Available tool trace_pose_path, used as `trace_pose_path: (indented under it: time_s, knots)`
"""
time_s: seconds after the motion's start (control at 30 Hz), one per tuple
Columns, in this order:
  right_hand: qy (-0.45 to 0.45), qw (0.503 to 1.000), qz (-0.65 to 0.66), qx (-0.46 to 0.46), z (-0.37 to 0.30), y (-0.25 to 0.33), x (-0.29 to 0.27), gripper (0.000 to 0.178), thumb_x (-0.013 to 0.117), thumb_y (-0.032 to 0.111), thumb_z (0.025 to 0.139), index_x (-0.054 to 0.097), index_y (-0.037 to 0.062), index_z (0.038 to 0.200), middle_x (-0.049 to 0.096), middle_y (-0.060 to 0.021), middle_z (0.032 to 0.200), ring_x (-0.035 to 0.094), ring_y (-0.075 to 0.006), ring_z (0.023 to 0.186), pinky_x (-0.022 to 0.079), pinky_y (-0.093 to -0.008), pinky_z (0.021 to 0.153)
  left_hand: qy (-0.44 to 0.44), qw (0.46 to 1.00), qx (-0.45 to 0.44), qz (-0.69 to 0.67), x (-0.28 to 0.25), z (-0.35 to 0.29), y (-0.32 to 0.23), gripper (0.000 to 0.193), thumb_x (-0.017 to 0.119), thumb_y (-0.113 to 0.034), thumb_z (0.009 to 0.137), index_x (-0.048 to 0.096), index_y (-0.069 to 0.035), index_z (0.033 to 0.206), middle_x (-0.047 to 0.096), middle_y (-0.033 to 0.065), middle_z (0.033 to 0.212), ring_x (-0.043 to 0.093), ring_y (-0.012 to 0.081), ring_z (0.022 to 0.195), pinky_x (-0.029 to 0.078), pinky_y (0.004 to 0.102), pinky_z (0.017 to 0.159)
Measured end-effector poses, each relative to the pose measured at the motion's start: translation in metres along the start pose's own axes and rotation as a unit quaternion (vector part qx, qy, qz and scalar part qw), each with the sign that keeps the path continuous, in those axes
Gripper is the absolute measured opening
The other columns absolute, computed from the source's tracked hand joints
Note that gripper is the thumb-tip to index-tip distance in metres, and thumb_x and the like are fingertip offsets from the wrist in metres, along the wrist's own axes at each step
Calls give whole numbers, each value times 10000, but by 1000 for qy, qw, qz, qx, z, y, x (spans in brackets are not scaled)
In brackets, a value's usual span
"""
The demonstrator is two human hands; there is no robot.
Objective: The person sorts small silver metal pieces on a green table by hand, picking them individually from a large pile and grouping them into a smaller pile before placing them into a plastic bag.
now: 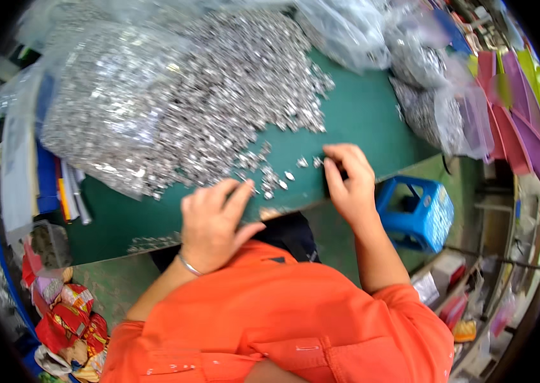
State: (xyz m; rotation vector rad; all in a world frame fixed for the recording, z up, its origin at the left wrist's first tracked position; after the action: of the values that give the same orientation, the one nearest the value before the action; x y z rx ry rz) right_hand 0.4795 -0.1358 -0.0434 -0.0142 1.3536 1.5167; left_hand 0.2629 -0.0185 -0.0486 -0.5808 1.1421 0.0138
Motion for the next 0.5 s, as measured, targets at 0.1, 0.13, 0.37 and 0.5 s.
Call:
trace_pose_path:
  time_s: [0.1, 0.13, 0.37, 0.5]
  knots:
    - [-15, 999, -33, 13, -4, -14, -17, 119, 621, -54, 851, 672, -25, 955, 662, -152, 906, 653, -271, 798, 524, -339, 720, 1, 1000, 18, -2, 4, 0, -3, 762, 884, -331, 604, 615, -116, 1284, 574, 43, 1202, 536, 259, 980, 391, 407, 839]
    - [-12, 999, -27, 23, -8, -14, -20, 119, 621, -56, 852, 672, -24, 955, 663, -149, 907, 654, -265, 791, 524, -333, 715, 2, 1000, 21, -2, 5, 0, -4, 765, 886, -330, 599, 616, -115, 1282, 574, 40, 1204, 534, 254, 976, 390, 403, 838]
    - [-9, 1000, 9, 12, -11, -4, -14, 172, 650, -79, 823, 662, -21, 985, 666, -129, 913, 648, -241, 775, 519, -310, 696, 10, 1000, 14, 5, 2, -1, -2, 746, 892, -333, 593, 634, -104, 1254, 575, 43, 1200, 519, 238, 935, 385, 384, 831]
    - [10, 1000, 3, 23, -11, -7, -9, 292, 696, -71, 770, 644, 5, 1047, 664, -113, 926, 633, -248, 810, 515, -327, 733, 9, 1000, 10, 1, 1, 1, -1, 744, 892, -329, 585, 641, -94, 1245, 578, 49, 1190, 518, 239, 919, 386, 385, 831]
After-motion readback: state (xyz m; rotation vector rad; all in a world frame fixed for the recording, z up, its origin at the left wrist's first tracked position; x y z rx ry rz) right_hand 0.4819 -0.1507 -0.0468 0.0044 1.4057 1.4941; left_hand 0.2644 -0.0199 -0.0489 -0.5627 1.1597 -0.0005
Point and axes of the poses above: each hand's wrist, its own z-axis towards the middle knuckle, its own x-axis out of the palm, y = z × x, the point moved 4 cm from there along z, towards the middle knuckle
